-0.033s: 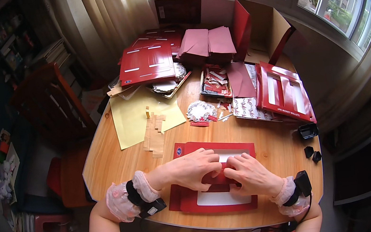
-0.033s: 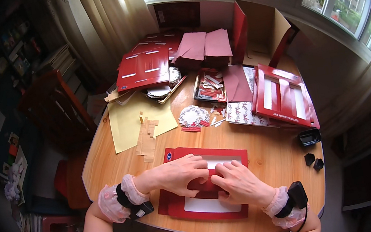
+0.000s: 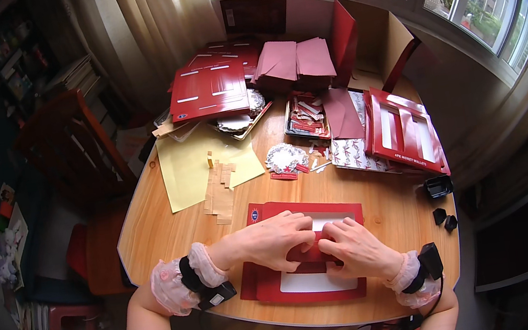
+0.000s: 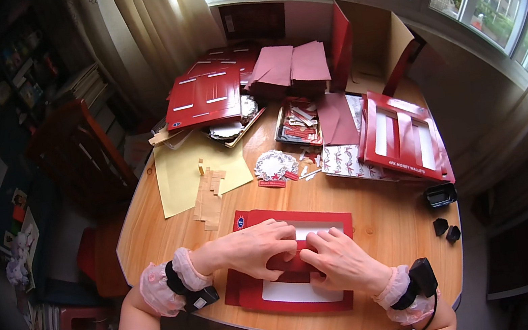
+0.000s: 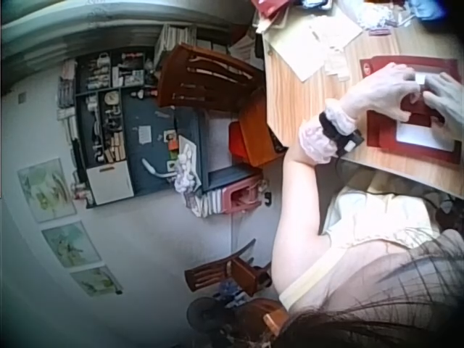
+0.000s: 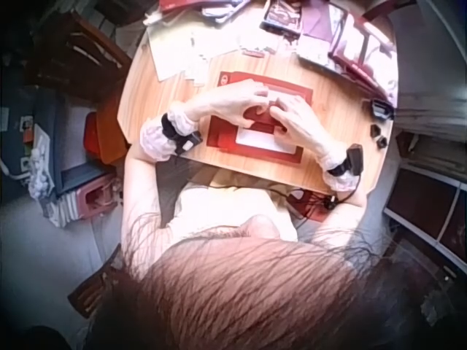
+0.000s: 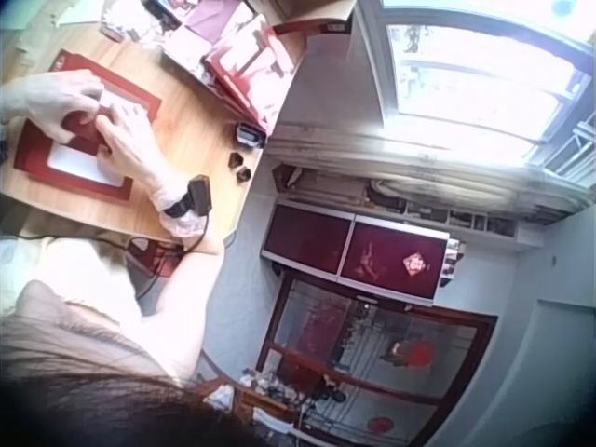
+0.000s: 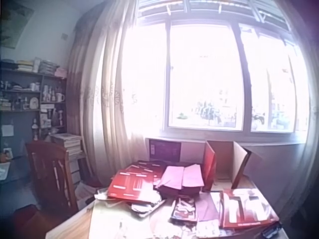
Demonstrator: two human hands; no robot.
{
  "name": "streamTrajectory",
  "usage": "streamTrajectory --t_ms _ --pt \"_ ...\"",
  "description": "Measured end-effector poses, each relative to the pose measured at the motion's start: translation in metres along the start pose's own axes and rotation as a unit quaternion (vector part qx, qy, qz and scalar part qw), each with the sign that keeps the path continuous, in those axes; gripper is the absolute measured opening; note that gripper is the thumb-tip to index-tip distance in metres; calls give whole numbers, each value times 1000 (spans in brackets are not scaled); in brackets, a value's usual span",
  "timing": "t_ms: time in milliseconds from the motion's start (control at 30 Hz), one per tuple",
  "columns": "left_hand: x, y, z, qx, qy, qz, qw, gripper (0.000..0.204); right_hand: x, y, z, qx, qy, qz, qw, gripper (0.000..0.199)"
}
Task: Assembling and folding red cardboard wallet packaging at a table.
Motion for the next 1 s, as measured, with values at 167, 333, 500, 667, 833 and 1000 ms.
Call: streamTrajectory --t_ms 167,333,500,667,833,1000 --pt "-5 1 6 -21 35 1 999 31 -6 -4 2 -20 -1 -2 1000 27" --pt "-6 1 6 -31 47 18 998 30 -13 5 -12 33 -142 2 989 27" --pt "-7 1 5 -39 43 26 998 29 -10 6 -14 67 -155 47 984 26" --pt "-6 1 3 -31 34 19 999 29 -4 9 -12 54 -138 44 988 27" --pt "-5 0 3 -21 36 3 999 30 1 12 -10 61 -103 54 991 30" --pt "1 -1 4 -7 -53 38 998 33 4 12 -10 60 -87 56 993 28"
Point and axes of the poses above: each hand's wrist, its own y-axis away from the middle knuckle, its own x-axis out of the palm, z = x × y, the point moved 6 cm from there along -y, towards the middle knuckle, and after that the axes turned 9 degrees about -z, right-handed, at the moved point
